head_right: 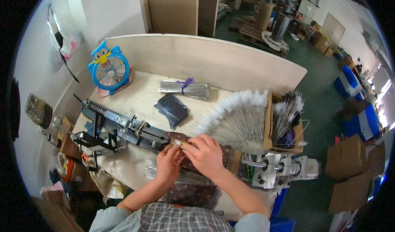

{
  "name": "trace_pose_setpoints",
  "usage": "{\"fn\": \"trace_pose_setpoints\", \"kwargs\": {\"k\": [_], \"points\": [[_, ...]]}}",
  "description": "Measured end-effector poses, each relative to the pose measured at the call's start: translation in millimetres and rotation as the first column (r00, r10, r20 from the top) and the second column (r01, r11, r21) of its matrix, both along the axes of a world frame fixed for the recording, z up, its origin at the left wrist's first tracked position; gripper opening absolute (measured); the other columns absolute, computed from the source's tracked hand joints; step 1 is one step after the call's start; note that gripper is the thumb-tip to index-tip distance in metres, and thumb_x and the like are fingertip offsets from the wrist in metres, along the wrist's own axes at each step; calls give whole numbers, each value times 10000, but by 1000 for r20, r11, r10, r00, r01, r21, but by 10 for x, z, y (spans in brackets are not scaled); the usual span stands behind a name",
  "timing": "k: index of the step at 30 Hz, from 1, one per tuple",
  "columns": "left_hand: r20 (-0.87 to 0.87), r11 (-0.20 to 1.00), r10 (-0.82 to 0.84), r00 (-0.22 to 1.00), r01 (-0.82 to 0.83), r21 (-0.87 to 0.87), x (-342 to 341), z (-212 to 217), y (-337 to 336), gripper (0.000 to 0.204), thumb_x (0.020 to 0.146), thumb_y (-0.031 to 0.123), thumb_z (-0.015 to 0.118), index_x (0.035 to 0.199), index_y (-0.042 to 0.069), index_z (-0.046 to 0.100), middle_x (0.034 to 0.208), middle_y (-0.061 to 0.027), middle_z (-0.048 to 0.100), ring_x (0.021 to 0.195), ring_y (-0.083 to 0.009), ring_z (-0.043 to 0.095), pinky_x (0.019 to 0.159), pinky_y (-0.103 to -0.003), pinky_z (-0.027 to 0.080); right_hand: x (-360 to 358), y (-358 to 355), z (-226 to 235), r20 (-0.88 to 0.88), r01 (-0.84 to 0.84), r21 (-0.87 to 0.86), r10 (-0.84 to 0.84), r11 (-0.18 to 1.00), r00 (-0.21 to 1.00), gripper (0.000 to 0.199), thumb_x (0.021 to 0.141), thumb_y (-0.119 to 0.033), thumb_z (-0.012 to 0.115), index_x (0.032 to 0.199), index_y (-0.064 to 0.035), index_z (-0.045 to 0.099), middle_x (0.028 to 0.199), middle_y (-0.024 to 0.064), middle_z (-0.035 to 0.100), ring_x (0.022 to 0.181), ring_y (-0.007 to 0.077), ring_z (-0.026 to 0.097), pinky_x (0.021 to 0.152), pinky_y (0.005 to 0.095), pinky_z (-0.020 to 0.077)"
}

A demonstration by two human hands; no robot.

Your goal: The recorder assembles small brushes or applicators by inserting fiber bundles and metal tubes into a manual crimping fixture.

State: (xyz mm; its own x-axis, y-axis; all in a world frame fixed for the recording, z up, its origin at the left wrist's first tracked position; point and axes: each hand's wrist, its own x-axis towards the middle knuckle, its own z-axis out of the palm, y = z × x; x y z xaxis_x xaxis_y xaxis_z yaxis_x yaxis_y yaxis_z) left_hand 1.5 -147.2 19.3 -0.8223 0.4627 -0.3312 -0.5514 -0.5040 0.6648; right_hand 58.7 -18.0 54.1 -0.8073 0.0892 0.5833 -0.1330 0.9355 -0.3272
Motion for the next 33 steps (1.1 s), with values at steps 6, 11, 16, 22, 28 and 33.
{"fn": "trace_pose_setpoints", "kwargs": {"k": [6,11,16,22,28,33], "points": [[-11,999,-11,1000,11,33,-7,-64,-23,70,881,84,564,933,38,560,885,-45,615,789,-117,604,709,-266,484,-56,-94,52,-1,-12,-10,12,1000,1000,206,690,-153,722,894,-129,706,909,5,629,881,204,575,735,336,470],[32,998,-22,999,20,59,21,-6,-39,78,895,119,548,902,41,548,849,-27,596,767,-111,581,725,-286,475,-60,-91,23,-4,-30,23,30,999,1000,244,689,-152,721,929,-124,689,911,1,623,894,204,570,740,335,468],[106,994,-11,994,0,106,11,-40,-71,83,899,123,539,901,41,547,798,-14,563,726,-94,545,724,-282,470,-80,-191,38,-30,9,-1,-9,1000,999,254,692,-155,723,940,-118,680,913,-7,624,896,198,569,731,330,468],[35,991,-58,998,53,127,-2,-62,-81,66,882,94,555,905,32,559,831,-34,595,787,-115,587,735,-285,477,-39,-199,20,-92,95,75,-88,993,992,285,668,-166,742,943,-126,678,902,-17,621,884,189,572,717,330,467],[49,1000,-15,999,14,17,11,91,-42,19,872,69,565,868,54,554,791,-12,580,736,-102,582,718,-281,481,-23,-155,31,-77,69,73,-63,995,995,225,642,-166,752,855,-117,697,877,-4,638,851,204,586,705,330,471],[77,997,-10,997,4,77,2,56,-18,15,874,73,564,862,67,558,788,0,579,742,-96,579,722,-275,478,-44,-100,-31,-83,37,69,-32,997,996,250,652,-169,744,887,-116,677,898,-17,619,862,185,575,696,314,458]]}}
